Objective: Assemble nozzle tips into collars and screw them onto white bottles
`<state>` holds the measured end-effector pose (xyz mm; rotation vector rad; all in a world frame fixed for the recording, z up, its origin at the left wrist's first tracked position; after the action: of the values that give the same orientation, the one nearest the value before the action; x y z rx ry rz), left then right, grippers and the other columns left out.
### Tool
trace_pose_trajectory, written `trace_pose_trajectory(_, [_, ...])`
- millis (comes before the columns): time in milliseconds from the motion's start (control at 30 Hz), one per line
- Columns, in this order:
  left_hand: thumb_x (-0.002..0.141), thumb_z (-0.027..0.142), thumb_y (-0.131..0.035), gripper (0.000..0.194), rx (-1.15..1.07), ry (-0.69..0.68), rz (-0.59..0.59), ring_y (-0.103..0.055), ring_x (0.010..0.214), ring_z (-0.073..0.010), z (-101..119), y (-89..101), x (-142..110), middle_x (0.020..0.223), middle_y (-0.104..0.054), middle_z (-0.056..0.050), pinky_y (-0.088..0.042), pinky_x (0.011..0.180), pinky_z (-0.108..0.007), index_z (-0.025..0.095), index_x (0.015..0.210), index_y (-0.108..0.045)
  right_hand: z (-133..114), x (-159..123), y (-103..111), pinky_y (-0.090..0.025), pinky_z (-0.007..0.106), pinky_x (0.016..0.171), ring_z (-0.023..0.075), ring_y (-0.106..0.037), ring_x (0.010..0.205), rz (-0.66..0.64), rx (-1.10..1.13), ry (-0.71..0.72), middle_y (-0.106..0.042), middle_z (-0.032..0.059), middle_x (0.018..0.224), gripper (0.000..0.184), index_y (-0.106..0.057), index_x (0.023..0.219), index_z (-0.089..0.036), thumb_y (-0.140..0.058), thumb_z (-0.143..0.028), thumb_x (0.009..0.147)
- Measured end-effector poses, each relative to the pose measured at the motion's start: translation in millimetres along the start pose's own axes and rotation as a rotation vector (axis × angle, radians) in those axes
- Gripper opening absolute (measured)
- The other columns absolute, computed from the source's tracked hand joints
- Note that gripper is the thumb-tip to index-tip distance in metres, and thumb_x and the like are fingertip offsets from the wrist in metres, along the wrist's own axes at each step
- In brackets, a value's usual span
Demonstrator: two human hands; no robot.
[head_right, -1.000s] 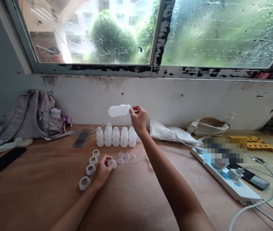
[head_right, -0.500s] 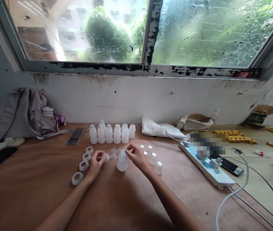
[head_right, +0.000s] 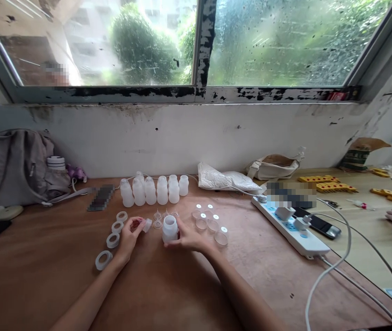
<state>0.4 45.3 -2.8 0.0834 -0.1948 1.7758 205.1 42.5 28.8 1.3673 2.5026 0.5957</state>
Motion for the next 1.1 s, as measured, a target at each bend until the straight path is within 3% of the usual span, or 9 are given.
trace_pose_trajectory(67, [0.064,0.032,-0.064,0.024,-0.111,0.065,0.001,-0.055,0.080,-0.0152,3,-1.2,-3,0.083,-0.058,-0.004,-0.044,0.065,-0.023,0.016,0.080,-0.057,9,3,-8,-0.043,0.031,0.075,0.0201,-0.052,0.090,0.079,-0.024,0.000,-0.051,0.0045,0.106,0.076,-0.026,0.126,-0.023,-0.065,-0.038,0.062])
trace_pose_trajectory(133, [0.064,0.032,-0.065,0.024,-0.269,0.141,-0.013,-0.054,0.078,-0.0132,6,-3.3,-7,0.083,-0.057,-0.002,-0.044,0.063,-0.021,0.017,0.080,-0.057,11,5,-14,-0.044,0.030,0.073,0.0191,-0.053,0.085,0.173,-0.082,0.033,-0.053,0.0039,0.101,0.066,-0.032,0.122,-0.023,-0.063,-0.038,0.065])
trace_pose_trajectory(233, [0.066,0.029,-0.064,0.020,-0.487,0.247,-0.040,-0.054,0.077,-0.0109,7,-6.5,-10,0.085,-0.056,-0.001,-0.045,0.064,-0.020,0.016,0.079,-0.056,3,6,-14,-0.042,0.031,0.075,0.0200,-0.053,0.086,0.299,-0.242,0.155,-0.054,0.0041,0.097,0.046,-0.045,0.109,-0.022,-0.060,-0.039,0.069])
trace_pose_trajectory(333, [0.067,0.028,-0.064,0.019,-0.580,0.309,-0.036,-0.054,0.076,-0.0103,5,-7.9,-12,0.086,-0.056,-0.002,-0.045,0.064,-0.020,0.016,0.079,-0.056,-5,3,-11,-0.041,0.033,0.078,0.0214,-0.051,0.091,0.391,-0.367,0.270,-0.053,0.0067,0.100,0.044,-0.045,0.107,-0.021,-0.060,-0.037,0.069])
trace_pose_trajectory(533, [0.066,0.028,-0.064,0.020,-0.510,0.269,-0.024,-0.054,0.077,-0.0110,2,-8.6,-12,0.087,-0.057,-0.001,-0.045,0.066,-0.022,0.016,0.080,-0.055,-6,0,-12,-0.042,0.036,0.077,0.0232,-0.050,0.090,0.469,-0.565,0.359,-0.053,0.0077,0.096,0.039,-0.048,0.104,-0.021,-0.062,-0.030,0.068])
trace_pose_trajectory(800, [0.064,0.030,-0.064,0.023,-0.392,0.197,-0.011,-0.052,0.079,-0.0122,7,-10.3,-15,0.085,-0.054,-0.002,-0.043,0.066,-0.022,0.016,0.080,-0.053,-1,-1,-15,-0.039,0.040,0.081,0.0249,-0.046,0.094,0.567,-0.723,0.388,-0.051,0.0081,0.105,0.043,-0.050,0.109,-0.025,-0.061,-0.020,0.068])
trace_pose_trajectory(967, [0.067,0.029,-0.063,0.021,-0.391,0.210,-0.041,-0.051,0.080,-0.0112,6,-9.8,-15,0.086,-0.054,-0.001,-0.041,0.068,-0.021,0.017,0.080,-0.053,-2,-2,-17,-0.038,0.039,0.083,0.0245,-0.046,0.096,0.578,-0.664,0.412,-0.052,0.0084,0.104,0.039,-0.051,0.107,-0.024,-0.059,-0.021,0.069])
trace_pose_trajectory(1100, [0.065,0.029,-0.065,0.021,-0.380,0.215,-0.029,-0.051,0.076,-0.0092,5,-8.6,-14,0.083,-0.055,0.000,-0.039,0.064,-0.018,0.017,0.079,-0.054,-9,-4,-18,-0.042,0.034,0.077,0.0220,-0.051,0.089,0.476,-0.475,0.369,-0.054,0.0075,0.097,0.039,-0.051,0.106,-0.022,-0.061,-0.028,0.068])
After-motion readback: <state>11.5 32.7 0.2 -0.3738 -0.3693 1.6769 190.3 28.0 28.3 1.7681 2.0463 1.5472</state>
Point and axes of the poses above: each hand's wrist, its own x-axis towards the middle knuckle, its own y-axis out of the back of the hand, z = x × y, the point moved 2 cm from there along x, towards the middle knuckle
